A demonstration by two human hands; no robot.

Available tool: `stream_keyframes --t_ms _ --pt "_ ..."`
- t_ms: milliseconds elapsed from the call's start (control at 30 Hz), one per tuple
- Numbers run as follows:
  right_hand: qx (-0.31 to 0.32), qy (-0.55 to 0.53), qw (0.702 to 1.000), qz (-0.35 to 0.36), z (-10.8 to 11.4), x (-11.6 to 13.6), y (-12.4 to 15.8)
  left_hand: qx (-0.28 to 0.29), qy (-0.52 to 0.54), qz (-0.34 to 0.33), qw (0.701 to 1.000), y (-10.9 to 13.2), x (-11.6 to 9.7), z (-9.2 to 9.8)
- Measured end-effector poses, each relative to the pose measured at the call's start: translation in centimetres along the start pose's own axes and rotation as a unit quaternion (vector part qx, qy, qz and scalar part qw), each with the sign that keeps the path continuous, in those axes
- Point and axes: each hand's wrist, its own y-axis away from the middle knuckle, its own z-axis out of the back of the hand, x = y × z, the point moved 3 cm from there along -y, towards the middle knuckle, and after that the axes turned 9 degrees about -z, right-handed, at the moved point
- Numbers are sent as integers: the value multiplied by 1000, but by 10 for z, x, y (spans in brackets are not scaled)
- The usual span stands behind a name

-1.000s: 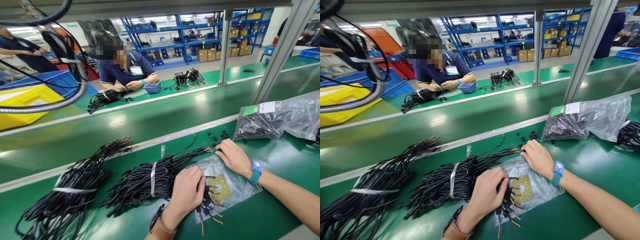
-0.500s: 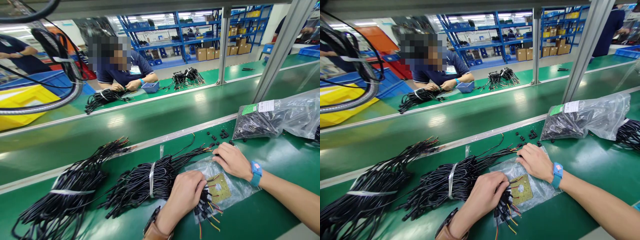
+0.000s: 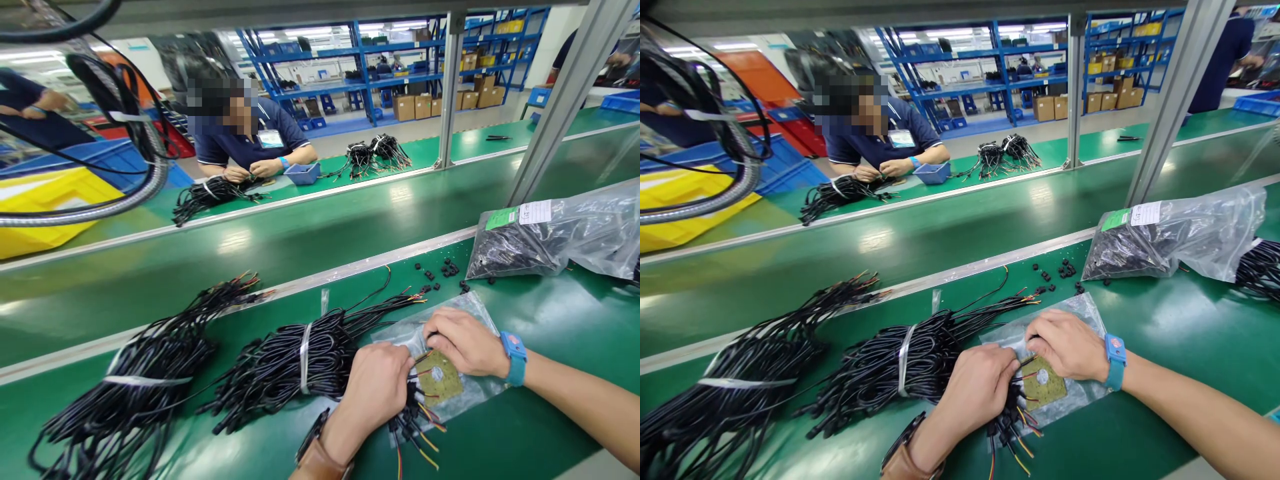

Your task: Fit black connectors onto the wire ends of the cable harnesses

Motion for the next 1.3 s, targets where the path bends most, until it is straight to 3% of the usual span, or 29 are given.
stream_keyframes --t_ms 800,1300 --pt "19 10 1000 13 -3 0 2 11 127 59 990 4 2 -2" --pt "27 -10 999 27 -7 -3 3 19 141 52 988 5 3 -3"
